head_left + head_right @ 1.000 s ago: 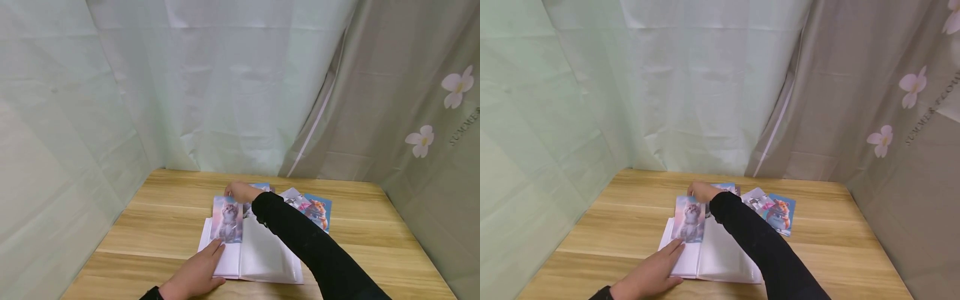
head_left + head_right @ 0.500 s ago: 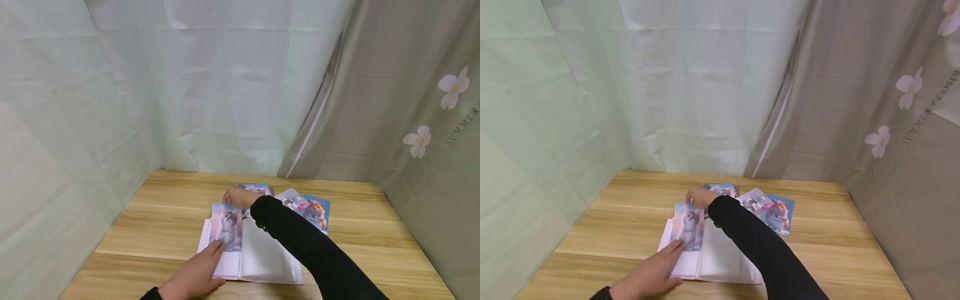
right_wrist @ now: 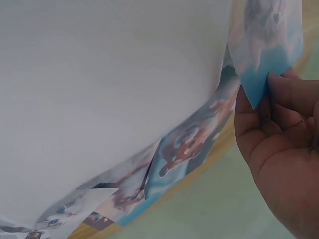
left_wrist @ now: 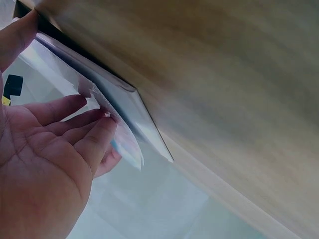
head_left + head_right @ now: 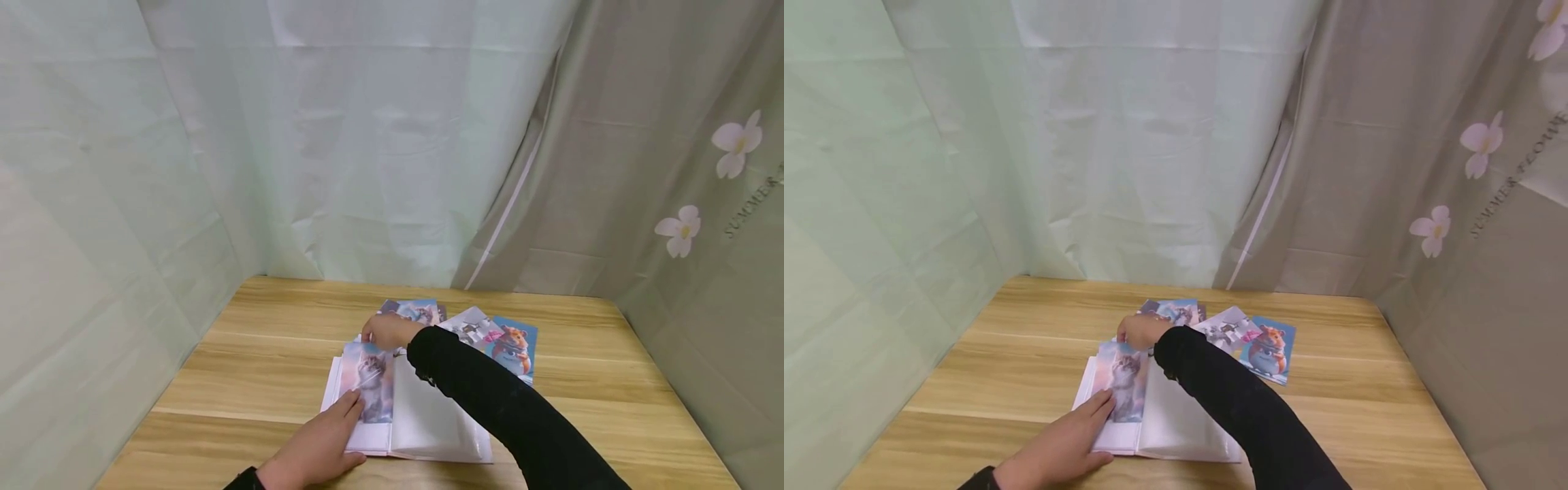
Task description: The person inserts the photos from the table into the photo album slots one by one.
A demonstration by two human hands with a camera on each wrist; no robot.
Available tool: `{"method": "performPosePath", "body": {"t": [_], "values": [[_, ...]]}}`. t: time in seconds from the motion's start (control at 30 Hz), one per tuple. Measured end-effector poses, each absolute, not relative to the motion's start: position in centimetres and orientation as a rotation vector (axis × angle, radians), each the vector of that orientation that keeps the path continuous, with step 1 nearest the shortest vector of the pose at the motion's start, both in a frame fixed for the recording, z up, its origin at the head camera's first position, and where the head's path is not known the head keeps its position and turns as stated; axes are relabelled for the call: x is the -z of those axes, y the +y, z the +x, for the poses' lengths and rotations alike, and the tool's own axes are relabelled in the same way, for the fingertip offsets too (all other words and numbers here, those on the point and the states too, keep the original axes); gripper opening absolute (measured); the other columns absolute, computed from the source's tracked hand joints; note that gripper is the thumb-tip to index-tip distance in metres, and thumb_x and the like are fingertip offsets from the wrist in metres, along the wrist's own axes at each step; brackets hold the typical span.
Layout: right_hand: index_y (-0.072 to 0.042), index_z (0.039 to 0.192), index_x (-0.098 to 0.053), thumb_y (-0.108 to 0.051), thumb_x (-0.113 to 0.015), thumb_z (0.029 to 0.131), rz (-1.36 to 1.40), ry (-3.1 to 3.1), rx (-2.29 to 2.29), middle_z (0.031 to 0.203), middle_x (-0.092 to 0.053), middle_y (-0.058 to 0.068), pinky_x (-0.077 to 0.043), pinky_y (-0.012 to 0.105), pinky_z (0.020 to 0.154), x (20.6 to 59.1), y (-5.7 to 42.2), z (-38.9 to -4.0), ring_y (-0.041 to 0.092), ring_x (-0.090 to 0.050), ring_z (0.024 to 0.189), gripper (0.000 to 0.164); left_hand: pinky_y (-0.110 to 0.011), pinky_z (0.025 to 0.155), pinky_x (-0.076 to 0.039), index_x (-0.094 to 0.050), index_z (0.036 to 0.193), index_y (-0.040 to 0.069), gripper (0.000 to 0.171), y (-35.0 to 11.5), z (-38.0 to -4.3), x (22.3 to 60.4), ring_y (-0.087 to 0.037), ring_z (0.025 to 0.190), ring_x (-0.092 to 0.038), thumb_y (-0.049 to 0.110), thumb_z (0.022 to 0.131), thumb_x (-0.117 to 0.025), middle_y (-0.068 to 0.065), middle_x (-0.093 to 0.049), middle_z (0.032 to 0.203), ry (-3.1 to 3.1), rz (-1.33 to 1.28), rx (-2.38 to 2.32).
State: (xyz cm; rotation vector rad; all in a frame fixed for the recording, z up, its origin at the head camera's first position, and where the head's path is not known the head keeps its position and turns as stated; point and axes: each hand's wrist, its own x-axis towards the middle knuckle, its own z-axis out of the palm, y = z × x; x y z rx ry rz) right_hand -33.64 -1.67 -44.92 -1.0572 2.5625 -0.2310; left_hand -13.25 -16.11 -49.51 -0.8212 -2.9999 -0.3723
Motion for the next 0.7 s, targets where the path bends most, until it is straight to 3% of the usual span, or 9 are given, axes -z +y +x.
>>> {"method": "performPosePath", "body": {"t": [0.27, 0.7], "values": [[-0.017, 0.112, -0.074, 0.001, -0.056, 0.097, -1.061, 2.513, 0.286, 0.107, -0.068, -0.005, -0.049, 0.020, 0.080, 44.96, -1.73, -33.14, 0.008, -0.056, 0.088, 0.029, -0.048, 0.106, -0.045, -0.049, 0.139, -0.011, 0.081, -16.18, -13.49, 49.48, -0.037, 0.136, -0.046, 0.041, 0.085, -0.077, -0.028, -0.044, 0.147, -3.022, -0.843, 0.351], [-0.013, 0.108, -0.074, 0.003, -0.056, 0.097, -1.063, 2.500, 0.331, 0.103, -0.068, -0.003, -0.045, 0.019, 0.074, 45.14, -1.76, -33.03, 0.009, -0.053, 0.084, 0.026, -0.048, 0.107, -0.044, -0.049, 0.140, -0.012, 0.081, -16.25, -13.52, 49.53, -0.038, 0.136, -0.045, 0.042, 0.085, -0.077, -0.027, -0.043, 0.148, -3.039, -0.827, 0.369]]}}
